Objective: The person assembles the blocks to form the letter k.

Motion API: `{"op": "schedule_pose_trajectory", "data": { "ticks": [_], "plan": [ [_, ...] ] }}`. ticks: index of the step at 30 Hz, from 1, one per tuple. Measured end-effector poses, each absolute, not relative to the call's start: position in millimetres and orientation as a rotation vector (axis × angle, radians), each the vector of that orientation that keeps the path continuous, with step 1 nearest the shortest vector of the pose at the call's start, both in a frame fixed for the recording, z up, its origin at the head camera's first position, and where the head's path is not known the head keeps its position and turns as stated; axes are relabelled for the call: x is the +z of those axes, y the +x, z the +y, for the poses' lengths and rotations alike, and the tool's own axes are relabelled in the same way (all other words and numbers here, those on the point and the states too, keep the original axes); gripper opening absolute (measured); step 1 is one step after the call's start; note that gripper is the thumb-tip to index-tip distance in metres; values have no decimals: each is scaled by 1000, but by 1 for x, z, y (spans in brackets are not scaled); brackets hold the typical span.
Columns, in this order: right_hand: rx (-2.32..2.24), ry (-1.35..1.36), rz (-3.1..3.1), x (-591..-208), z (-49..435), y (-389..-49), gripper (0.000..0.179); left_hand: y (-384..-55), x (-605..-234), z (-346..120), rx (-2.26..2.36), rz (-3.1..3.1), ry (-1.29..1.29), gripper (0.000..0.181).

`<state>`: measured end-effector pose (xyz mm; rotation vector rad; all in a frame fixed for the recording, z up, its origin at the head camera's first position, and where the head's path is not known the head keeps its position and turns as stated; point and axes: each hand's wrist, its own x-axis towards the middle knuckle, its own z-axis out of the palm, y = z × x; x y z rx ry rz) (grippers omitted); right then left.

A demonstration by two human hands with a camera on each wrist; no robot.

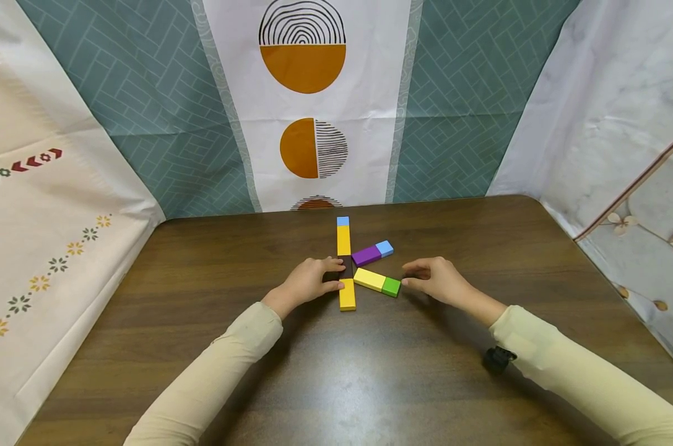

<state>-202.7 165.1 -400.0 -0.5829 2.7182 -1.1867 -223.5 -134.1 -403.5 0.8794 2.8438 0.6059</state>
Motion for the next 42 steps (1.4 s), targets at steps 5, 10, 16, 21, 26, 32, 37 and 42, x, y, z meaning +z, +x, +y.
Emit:
{"op": "schedule_pose_trajectory", "data": {
  "ticks": [5,10,16,21,26,32,37,42],
  "plan": [
    [-1203,-559,2715,-398,167,-203,39,-225,-400,-133,563,2840,852,44],
    [-1202,-549,2716,-396,168,-203,39,-227,-399,-132,539,2837,847,44],
    [-1199,-539,2722,-394,168,-204,39,-229,-398,-131,506,2841,839,45],
    [-1204,-535,2723,-394,169,-205,38,-228,-398,-130,499,2849,830,45],
    [-1210,-526,2718,-393,170,-206,39,-226,-399,-130,488,2855,836,47],
    [-1223,-520,2734,-391,171,-205,37,-225,-400,-131,468,2864,853,47],
    [-1236,-499,2747,-390,172,-204,36,-222,-402,-133,448,2862,871,49],
    [-1260,-464,2744,-389,175,-202,36,-220,-404,-135,442,2859,893,50]
  ]
}}
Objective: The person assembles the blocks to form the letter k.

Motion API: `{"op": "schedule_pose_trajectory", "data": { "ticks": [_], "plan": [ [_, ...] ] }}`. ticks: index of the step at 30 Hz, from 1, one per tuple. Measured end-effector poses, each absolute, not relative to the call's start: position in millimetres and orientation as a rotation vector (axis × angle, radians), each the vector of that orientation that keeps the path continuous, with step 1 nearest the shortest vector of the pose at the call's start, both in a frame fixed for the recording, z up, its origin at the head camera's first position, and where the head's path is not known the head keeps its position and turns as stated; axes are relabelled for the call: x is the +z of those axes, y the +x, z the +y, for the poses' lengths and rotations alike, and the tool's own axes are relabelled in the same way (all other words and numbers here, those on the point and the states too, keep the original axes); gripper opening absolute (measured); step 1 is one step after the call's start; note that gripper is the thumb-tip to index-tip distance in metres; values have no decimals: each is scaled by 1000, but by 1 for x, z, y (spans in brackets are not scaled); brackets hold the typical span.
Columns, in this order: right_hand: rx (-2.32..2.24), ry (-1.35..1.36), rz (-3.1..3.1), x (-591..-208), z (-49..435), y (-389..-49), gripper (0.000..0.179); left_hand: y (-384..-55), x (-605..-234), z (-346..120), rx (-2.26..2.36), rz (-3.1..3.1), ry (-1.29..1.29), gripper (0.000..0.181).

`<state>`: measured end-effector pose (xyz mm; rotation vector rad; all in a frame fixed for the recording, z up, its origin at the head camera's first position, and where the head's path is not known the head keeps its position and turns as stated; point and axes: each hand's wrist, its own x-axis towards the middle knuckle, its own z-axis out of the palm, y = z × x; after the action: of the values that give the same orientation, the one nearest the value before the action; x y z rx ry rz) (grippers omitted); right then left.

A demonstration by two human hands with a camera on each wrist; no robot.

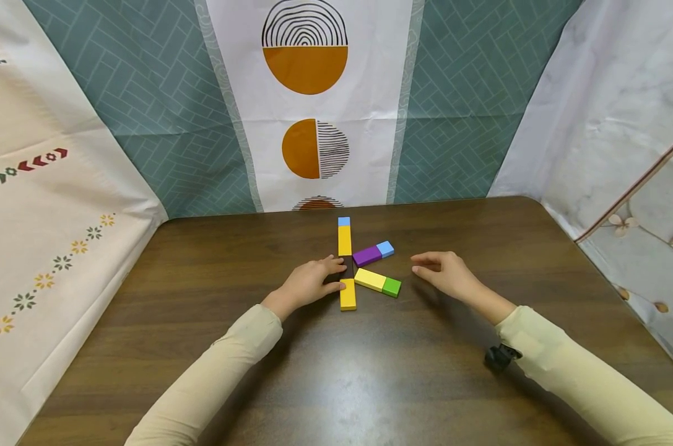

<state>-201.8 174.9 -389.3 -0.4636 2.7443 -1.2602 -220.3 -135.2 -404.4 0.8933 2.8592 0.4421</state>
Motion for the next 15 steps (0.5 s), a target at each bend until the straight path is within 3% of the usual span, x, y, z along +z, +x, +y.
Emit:
{"op": "schedule_pose_trajectory", "data": {
  "ticks": [15],
  "plan": [
    [-1234,-438,2734,-384,185,-196,41,-210,-404,-147,541,2936,868,50]
  ]
}}
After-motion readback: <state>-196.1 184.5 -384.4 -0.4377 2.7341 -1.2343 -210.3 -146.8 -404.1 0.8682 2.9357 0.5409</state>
